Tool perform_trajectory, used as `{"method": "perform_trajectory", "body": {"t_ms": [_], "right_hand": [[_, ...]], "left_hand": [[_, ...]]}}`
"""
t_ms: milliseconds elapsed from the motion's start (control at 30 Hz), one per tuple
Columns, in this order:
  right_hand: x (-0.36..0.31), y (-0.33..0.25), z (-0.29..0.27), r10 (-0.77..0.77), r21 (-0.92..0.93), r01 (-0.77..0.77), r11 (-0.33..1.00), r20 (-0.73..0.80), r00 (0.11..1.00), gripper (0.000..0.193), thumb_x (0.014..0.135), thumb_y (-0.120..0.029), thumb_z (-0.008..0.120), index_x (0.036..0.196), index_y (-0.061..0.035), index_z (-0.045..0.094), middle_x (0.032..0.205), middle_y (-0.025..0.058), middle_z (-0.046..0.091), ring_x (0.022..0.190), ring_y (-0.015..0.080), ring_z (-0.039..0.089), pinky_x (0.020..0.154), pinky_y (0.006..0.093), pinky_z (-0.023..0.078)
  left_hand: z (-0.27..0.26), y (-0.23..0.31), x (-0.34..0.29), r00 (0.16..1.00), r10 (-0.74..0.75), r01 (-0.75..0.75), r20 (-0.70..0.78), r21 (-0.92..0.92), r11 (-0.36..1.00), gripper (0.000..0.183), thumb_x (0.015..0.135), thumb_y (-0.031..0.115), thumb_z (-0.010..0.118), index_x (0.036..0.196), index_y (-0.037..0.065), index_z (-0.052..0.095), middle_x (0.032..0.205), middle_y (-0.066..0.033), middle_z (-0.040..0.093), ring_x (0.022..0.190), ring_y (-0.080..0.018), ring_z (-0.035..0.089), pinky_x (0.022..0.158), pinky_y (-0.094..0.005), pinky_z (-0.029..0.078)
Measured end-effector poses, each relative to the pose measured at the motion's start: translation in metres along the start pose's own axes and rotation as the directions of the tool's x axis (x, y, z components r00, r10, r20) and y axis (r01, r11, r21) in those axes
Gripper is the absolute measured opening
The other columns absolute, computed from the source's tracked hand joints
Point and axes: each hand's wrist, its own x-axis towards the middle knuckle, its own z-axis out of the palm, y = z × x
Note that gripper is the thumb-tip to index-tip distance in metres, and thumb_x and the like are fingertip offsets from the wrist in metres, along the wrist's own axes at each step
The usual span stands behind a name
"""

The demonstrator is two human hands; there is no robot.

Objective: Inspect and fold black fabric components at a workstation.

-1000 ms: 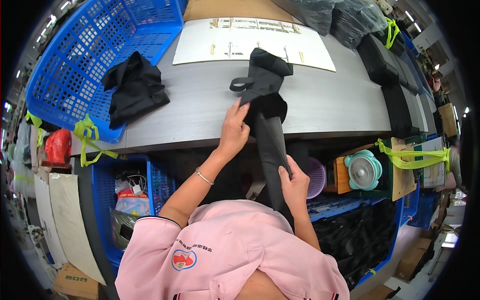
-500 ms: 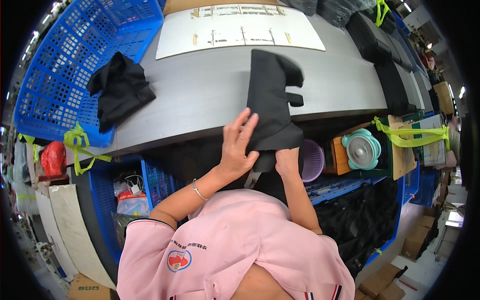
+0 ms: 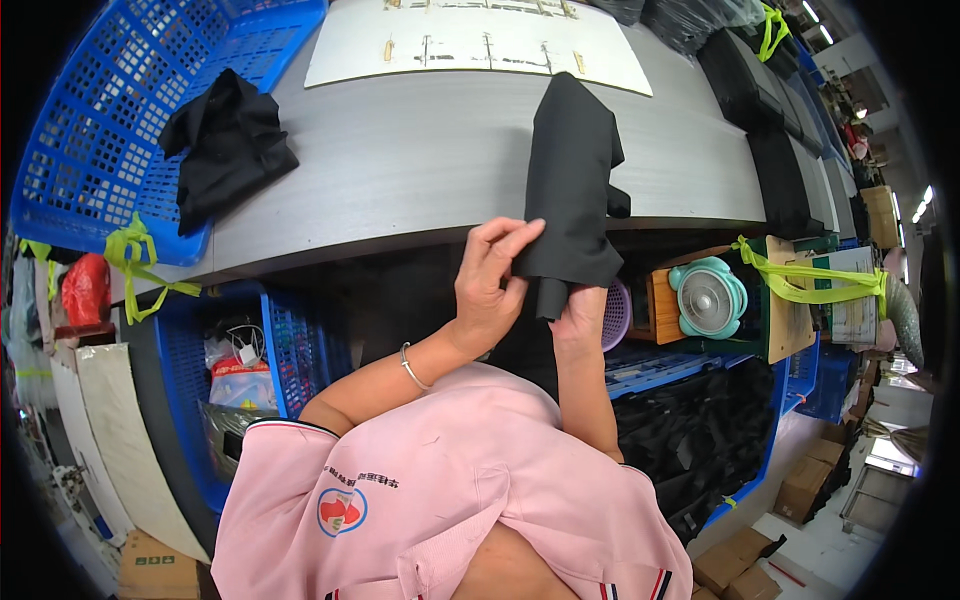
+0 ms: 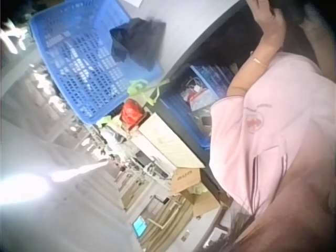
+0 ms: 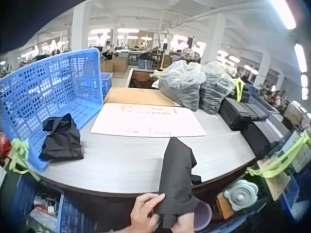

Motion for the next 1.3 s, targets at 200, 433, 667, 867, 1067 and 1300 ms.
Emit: {"method": "perform_trajectory", "body": {"t_ms": [200,433,667,867,1067,1300], "right_hand": [[-0.003,0.003,-0.012,0.096,0.17,-0.092,0.981,-0.015,0.995,0.034,0.092,-0.021,0.067,0.12,-0.0032,0.059,0.111,0.01,0.064,0.097,0.0221,0.065,0.087,0.0356,0.057],[0.003,0.013,-0.026,0.087,0.225,-0.075,0.971,-0.044,0.995,0.034,0.091,-0.022,0.066,0.118,-0.0033,0.059,0.111,0.0098,0.064,0.098,0.0219,0.064,0.086,0.0371,0.057],[0.007,0.02,-0.027,0.021,0.094,-0.018,0.995,-0.034,0.999,0.033,0.094,-0.025,0.063,0.118,-0.0034,0.059,0.111,0.01,0.064,0.096,0.0215,0.064,0.084,0.0365,0.057],[0.012,0.022,-0.024,-0.095,0.038,0.094,0.995,0.026,0.995,0.029,0.096,-0.018,0.061,0.121,-0.0029,0.057,0.115,0.01,0.062,0.102,0.0215,0.063,0.089,0.0357,0.056],[0.029,0.036,-0.038,-0.229,-0.292,0.234,0.927,0.051,0.972,0.032,0.101,-0.014,0.054,0.13,-0.0007,0.05,0.13,0.0084,0.054,0.115,0.0213,0.056,0.101,0.0356,0.048],[0.042,0.046,-0.032,-0.139,-0.789,0.551,-0.272,0.599,0.789,0.019,0.087,-0.002,0.054,0.099,0.0042,0.067,0.097,0.0259,0.065,0.093,0.0423,0.062,0.086,0.0472,0.049]], "left_hand": [[0.006,0.013,-0.012,0.994,-0.031,0.032,0.102,-0.007,0.999,0.065,0.067,-0.021,0.062,0.124,0.009,0.066,0.115,-0.0072,0.056,0.089,-0.0144,0.058,0.064,-0.0238,0.048],[0.009,0.015,-0.016,0.99,-0.048,0.051,0.133,-0.023,0.998,0.065,0.068,-0.019,0.063,0.127,0.009,0.065,0.116,-0.007,0.055,0.09,-0.0134,0.057,0.064,-0.0234,0.048],[0.005,0.014,-0.016,0.988,-0.05,0.06,0.149,-0.064,0.996,0.065,0.07,-0.017,0.062,0.131,0.008,0.062,0.12,-0.0094,0.053,0.09,-0.0143,0.056,0.067,-0.0242,0.05],[-0.006,0.012,-0.014,0.981,-0.073,0.104,0.178,-0.171,0.98,0.062,0.078,-0.011,0.063,0.138,0.005,0.056,0.125,-0.0123,0.053,0.087,-0.014,0.055,0.071,-0.0249,0.05],[-0.018,-0.019,-0.012,0.978,-0.207,0.206,0.04,0.025,0.978,0.04,0.089,-0.006,0.058,0.127,0.003,0.065,0.114,-0.0149,0.069,0.099,-0.0207,0.068,0.085,-0.0281,0.052],[-0.024,-0.076,-0.028,0.696,-0.715,0.672,0.069,-0.413,0.615,0.026,0.098,0.006,0.052,0.118,0.0,0.068,0.091,-0.0001,0.069,0.071,-0.0045,0.057,0.063,-0.0219,0.049]]}}
